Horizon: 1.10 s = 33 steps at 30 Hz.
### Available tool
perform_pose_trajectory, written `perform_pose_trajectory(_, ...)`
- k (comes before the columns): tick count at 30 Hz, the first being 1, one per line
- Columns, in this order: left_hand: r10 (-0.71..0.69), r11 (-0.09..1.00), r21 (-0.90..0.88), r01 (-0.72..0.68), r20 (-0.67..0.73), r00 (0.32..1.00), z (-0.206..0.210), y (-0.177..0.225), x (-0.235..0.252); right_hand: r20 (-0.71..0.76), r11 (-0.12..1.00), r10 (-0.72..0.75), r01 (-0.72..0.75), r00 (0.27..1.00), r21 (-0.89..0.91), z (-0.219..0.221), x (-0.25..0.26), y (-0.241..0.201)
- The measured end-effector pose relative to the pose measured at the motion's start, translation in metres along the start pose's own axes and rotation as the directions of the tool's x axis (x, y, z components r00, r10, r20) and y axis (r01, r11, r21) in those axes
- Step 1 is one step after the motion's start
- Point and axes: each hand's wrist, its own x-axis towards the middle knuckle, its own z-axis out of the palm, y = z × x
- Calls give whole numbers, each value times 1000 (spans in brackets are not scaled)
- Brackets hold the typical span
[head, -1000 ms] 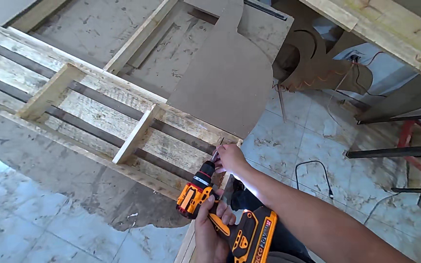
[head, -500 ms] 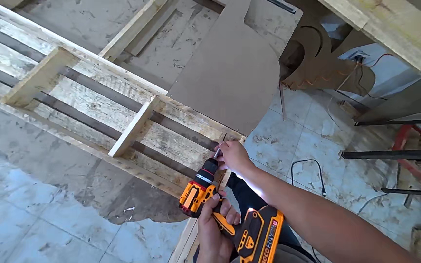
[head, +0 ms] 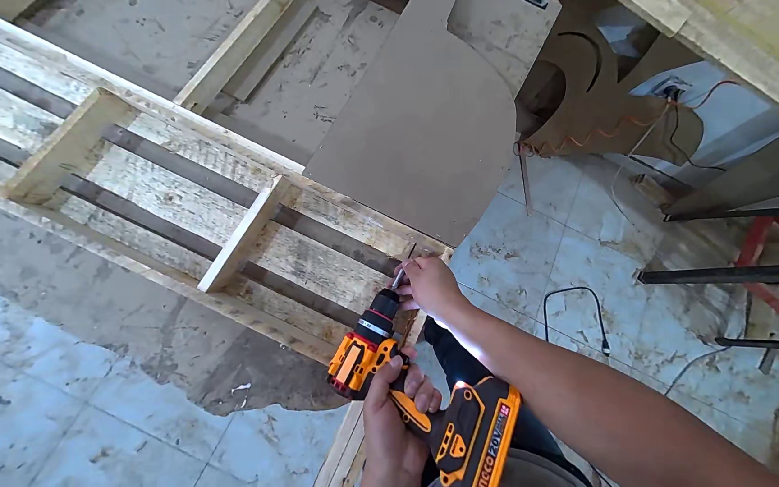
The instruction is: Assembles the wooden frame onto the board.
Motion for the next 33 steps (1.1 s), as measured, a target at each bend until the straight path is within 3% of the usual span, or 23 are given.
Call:
perform_pose_trajectory(7, 1, 1000, -15, -1, 12, 1000, -1, -2, 0, 56, 1000, 10, -10, 998, -5, -6, -1, 1)
perform_pose_trajectory(10, 0, 1000, -30, 1, 32, 999, -3, -3, 3, 132, 962, -61, 93, 989, -255, -39, -15, -22)
perform_pose_trajectory(12, 1, 1000, -23, -1, 26, 1000, -6, -3, 3, 9, 845, -262, 234, 965, -481, -76, -18, -61)
perform_pose_trajectory(13, 5, 1000, -11, -5, 23, 1000, -7, -3, 2, -85, 752, -412, 286, 907, -594, -94, -9, -81)
perform_pose_trajectory(14, 12, 1000, 2, -12, 23, 1000, -8, -3, 1, -169, 654, -574, 324, 801, -683, -109, 8, -99)
perform_pose_trajectory(16, 24, 1000, 18, -25, 28, 999, -7, -4, 2, -201, 473, -769, 327, 607, -818, -130, 61, -126)
perform_pose_trajectory(18, 20, 1000, 9, -20, 26, 999, -5, -5, 3, -166, 333, -817, 217, 553, -918, -138, 123, -129)
perform_pose_trajectory(22, 14, 1000, -13, -14, 33, 999, -6, -4, 3, -163, 265, -807, 102, 568, -959, -134, 157, -118)
perform_pose_trajectory(33, 0, 1000, -2, 1, 56, 998, -8, 0, 5, -169, 267, -804, 91, 571, -959, -134, 155, -120)
